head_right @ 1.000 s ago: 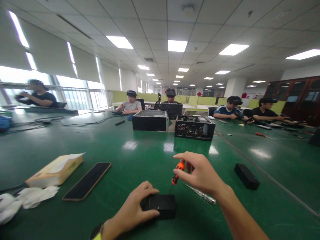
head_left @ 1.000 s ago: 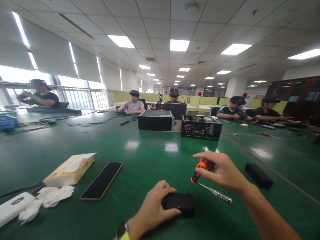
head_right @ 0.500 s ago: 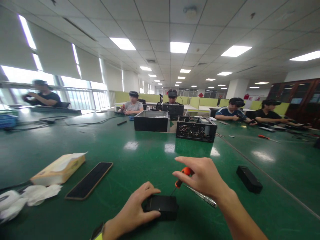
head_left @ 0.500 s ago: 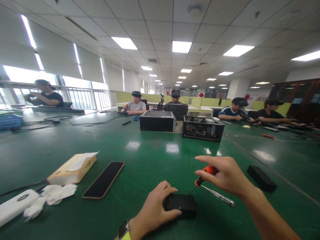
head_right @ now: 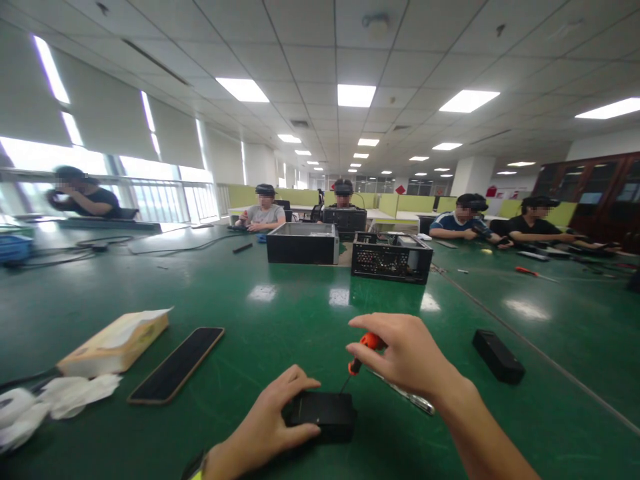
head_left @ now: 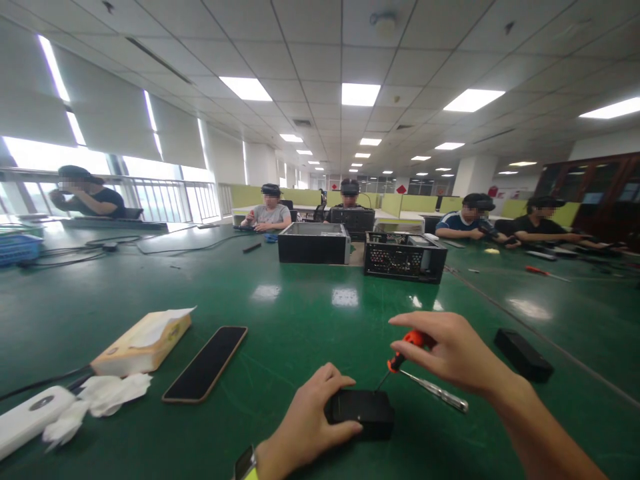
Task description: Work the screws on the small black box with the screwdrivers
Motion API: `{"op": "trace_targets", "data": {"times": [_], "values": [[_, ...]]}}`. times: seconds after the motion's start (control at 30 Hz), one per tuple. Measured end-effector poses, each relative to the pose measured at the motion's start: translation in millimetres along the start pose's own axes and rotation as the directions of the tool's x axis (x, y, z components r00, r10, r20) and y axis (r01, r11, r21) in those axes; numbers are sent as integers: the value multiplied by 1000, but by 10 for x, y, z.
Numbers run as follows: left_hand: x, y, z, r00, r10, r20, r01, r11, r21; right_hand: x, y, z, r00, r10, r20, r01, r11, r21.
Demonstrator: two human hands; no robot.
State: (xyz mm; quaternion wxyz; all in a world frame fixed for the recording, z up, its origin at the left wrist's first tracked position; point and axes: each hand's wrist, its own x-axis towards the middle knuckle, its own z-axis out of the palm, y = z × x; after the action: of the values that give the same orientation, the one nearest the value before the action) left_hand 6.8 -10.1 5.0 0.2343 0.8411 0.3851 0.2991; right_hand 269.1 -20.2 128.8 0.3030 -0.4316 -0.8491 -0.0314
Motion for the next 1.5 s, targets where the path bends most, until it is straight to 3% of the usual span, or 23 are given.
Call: {"op": "trace_targets", "data": {"times": [0.17,0.4,0.63,1.03,1.5], "values": [[-4,-14,-3,1000,-4,10,4,1000,-6,18,-58,-54,996,-16,88,4,992,129],[-9,9,-12,999,20,27,-20,1000,-10,21,-125,-5,996,-7,-92,21,988,150],[-15,28,-21,999,26,37,-25,1000,-11,38,-163,101,999,-47,-27,51,985,166],[-18,26,-21,999,4,34,-4,1000,-4,33,-160,97,991,-112,-76,123,978,169],[-17,3,-15,999,18,30,-18,1000,3,30,-146,103,994,-95,-44,101,982,157]]}}
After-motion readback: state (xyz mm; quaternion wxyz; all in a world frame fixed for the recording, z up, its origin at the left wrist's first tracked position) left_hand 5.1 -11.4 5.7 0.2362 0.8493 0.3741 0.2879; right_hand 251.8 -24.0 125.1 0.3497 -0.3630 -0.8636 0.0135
